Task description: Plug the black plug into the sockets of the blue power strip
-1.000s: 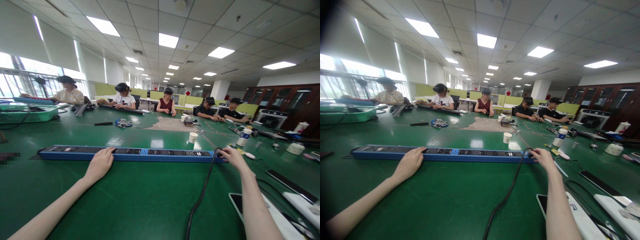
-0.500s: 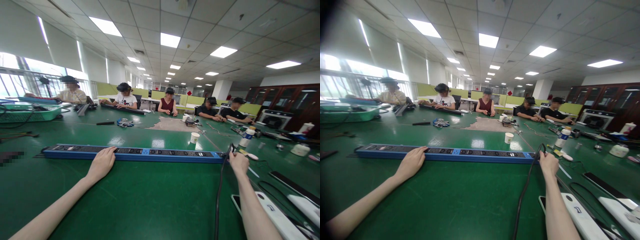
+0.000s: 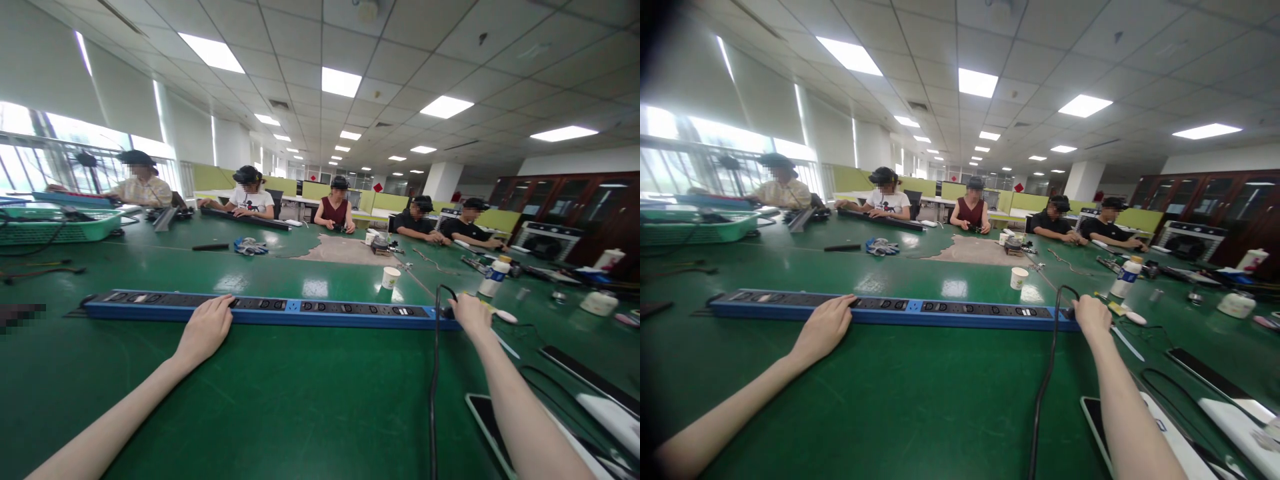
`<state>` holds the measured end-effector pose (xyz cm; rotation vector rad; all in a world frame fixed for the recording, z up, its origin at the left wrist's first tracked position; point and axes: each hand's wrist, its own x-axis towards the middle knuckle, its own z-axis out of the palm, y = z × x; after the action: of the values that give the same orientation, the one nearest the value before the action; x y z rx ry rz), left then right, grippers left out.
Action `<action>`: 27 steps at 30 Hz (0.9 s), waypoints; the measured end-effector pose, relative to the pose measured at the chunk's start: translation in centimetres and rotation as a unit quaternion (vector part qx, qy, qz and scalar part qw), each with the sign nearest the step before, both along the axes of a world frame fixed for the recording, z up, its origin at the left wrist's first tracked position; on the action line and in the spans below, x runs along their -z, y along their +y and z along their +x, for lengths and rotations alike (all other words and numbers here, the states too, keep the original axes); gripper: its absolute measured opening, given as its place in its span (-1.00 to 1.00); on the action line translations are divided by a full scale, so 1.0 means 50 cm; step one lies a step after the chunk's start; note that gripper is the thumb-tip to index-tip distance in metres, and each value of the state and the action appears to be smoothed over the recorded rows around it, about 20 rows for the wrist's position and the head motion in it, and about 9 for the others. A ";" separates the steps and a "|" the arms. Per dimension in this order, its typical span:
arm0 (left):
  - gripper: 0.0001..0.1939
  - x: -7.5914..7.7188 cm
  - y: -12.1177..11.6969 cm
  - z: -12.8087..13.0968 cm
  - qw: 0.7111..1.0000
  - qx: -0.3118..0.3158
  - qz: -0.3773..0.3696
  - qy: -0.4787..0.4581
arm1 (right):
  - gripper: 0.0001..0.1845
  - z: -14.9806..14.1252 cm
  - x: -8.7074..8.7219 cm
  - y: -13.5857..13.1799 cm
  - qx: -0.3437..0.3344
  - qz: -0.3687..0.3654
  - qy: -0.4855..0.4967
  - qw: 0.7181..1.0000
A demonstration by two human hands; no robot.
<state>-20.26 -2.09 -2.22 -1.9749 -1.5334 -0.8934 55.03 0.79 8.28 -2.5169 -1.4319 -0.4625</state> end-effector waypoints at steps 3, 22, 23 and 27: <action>-0.52 0.000 0.001 0.000 1.000 0.000 0.000 -0.006 | -0.58 -0.003 -0.029 0.020 -0.042 -0.057 -0.038 0.997; -0.53 -0.002 0.003 -0.002 1.000 0.000 -0.013 -0.001 | -0.70 -0.076 -0.024 0.120 -0.088 -0.095 -0.091 0.987; -0.53 -0.003 0.003 -0.001 1.000 0.000 -0.013 0.000 | -0.71 -0.068 -0.026 0.119 -0.083 -0.095 -0.088 0.988; -0.52 -0.002 0.004 -0.002 1.000 -0.001 -0.013 -0.002 | -0.65 -0.043 -0.030 0.108 -0.057 -0.097 -0.069 0.991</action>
<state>-20.38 -1.90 -2.11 -1.9900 -1.5572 -0.8824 52.88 6.18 9.79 -2.5760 -1.7406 -0.5091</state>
